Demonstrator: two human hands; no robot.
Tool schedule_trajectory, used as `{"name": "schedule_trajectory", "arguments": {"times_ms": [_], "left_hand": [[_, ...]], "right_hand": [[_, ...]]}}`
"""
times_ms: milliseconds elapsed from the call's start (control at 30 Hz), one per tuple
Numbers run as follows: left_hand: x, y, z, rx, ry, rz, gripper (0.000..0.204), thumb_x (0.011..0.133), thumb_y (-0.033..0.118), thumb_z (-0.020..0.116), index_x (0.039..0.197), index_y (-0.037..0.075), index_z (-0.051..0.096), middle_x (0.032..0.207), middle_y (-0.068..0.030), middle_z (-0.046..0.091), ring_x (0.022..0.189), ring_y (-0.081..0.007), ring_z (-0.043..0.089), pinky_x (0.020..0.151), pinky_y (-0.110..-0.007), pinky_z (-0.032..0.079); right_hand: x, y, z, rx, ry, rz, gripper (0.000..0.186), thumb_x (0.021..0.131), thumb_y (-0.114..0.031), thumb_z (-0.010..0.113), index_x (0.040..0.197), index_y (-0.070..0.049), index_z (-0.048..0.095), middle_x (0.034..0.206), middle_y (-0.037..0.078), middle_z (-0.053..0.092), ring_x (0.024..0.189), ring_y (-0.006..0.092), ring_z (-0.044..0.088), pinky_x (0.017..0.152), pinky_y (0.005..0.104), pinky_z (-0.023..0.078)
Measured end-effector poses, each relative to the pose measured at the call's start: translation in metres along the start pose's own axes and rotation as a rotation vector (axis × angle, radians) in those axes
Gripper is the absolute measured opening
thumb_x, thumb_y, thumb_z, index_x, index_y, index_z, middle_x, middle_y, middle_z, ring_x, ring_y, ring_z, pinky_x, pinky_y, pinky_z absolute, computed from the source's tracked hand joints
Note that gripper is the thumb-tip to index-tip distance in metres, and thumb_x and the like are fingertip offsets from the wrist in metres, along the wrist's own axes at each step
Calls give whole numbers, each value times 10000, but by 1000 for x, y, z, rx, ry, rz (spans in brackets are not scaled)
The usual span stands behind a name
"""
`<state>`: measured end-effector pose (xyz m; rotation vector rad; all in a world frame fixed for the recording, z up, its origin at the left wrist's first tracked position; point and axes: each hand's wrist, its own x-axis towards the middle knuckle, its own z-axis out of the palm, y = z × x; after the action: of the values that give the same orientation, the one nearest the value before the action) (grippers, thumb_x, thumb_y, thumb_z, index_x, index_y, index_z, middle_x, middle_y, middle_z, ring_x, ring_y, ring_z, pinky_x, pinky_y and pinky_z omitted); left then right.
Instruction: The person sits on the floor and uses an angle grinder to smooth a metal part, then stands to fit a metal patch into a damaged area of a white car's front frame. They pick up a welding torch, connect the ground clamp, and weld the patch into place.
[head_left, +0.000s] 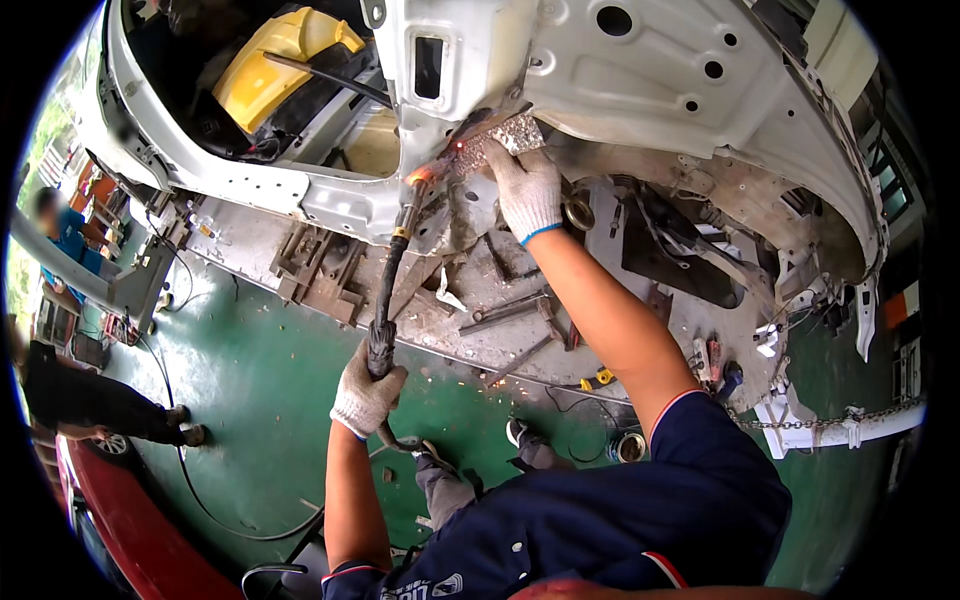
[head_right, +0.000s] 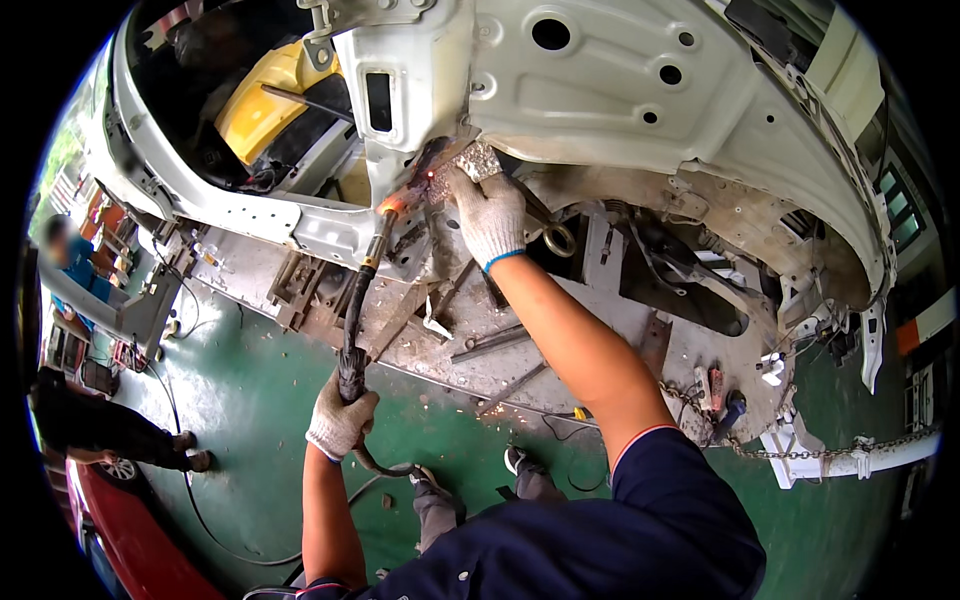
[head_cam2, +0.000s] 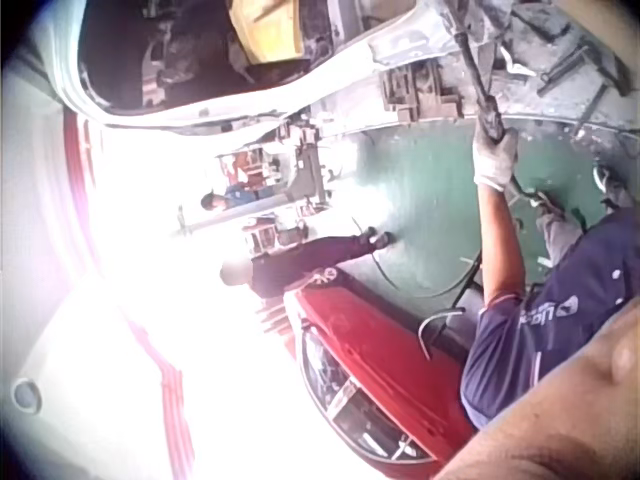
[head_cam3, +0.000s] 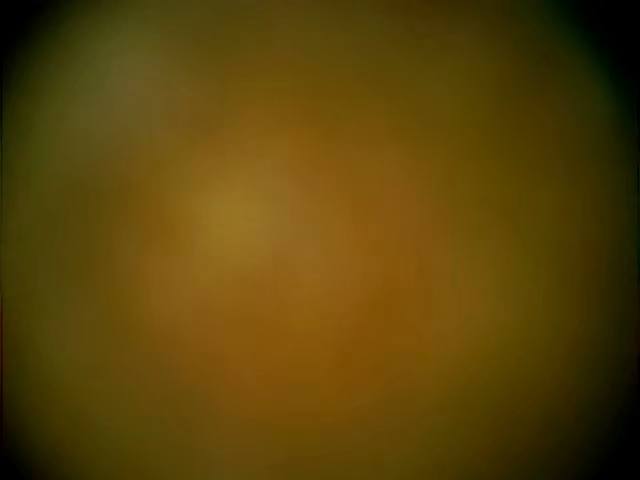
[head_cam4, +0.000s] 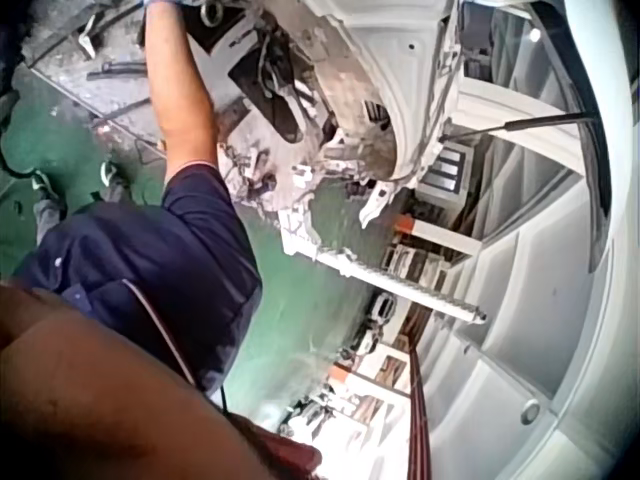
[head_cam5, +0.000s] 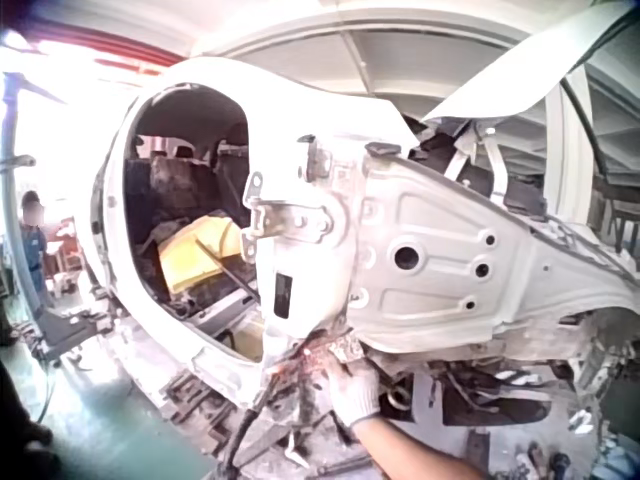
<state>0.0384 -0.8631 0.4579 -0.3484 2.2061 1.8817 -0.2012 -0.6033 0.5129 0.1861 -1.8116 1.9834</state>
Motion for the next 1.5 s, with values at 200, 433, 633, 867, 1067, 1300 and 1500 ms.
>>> {"name": "schedule_trajectory", "arguments": {"times_ms": [200,433,633,867,1067,1300,1500], "left_hand": [[-10,1,4,42,-8,-33,241,855,83,700,1035,48,544,688,-27,587,537,-128,566,497,-306,471],[-23,-2,6,18,12,-18,568,847,30,667,1407,54,572,691,-11,580,496,-124,550,444,-284,416],[-35,-16,1,-49,16,-35,586,849,14,666,1424,53,555,687,-4,566,491,-123,542,450,-280,411],[-65,-29,-19,26,114,-73,609,854,68,680,1449,73,554,709,5,568,527,-109,547,489,-293,444],[-101,-46,-31,-180,274,-109,621,873,84,699,1460,28,503,677,-4,552,547,-121,565,509,-294,453],[-101,-119,-8,-644,524,-54,585,919,87,726,1430,8,453,704,-57,604,565,-178,592,563,-328,496],[-99,-167,8,-719,515,-146,634,965,270,780,1441,30,438,922,-51,635,761,-162,642,685,-319,529]], "right_hand": [[4,13,-1,-87,2,-46,325,979,-304,754,1099,-3,765,898,91,759,816,154,699,782,336,560],[1,9,-1,-108,42,-35,388,979,-373,743,1139,-19,760,955,138,776,854,220,726,822,365,560],[1,12,-5,-371,59,-111,471,967,-451,735,1175,-28,742,1023,185,772,947,315,735,901,404,549],[-9,4,-6,-368,14,-161,304,1006,-249,723,1137,24,729,1076,81,743,964,161,648,890,340,521],[-70,62,-32,-176,-92,68,347,1031,-309,711,1143,20,709,1020,58,724,928,139,650,877,306,529],[-328,134,-43,-93,-715,718,322,983,-222,757,1243,-46,690,1144,93,742,1050,168,683,945,338,565],[-375,63,35,-531,-1499,633,850,816,-458,830,1512,-83,517,1417,210,647,1317,372,622,1088,403,495]]}}
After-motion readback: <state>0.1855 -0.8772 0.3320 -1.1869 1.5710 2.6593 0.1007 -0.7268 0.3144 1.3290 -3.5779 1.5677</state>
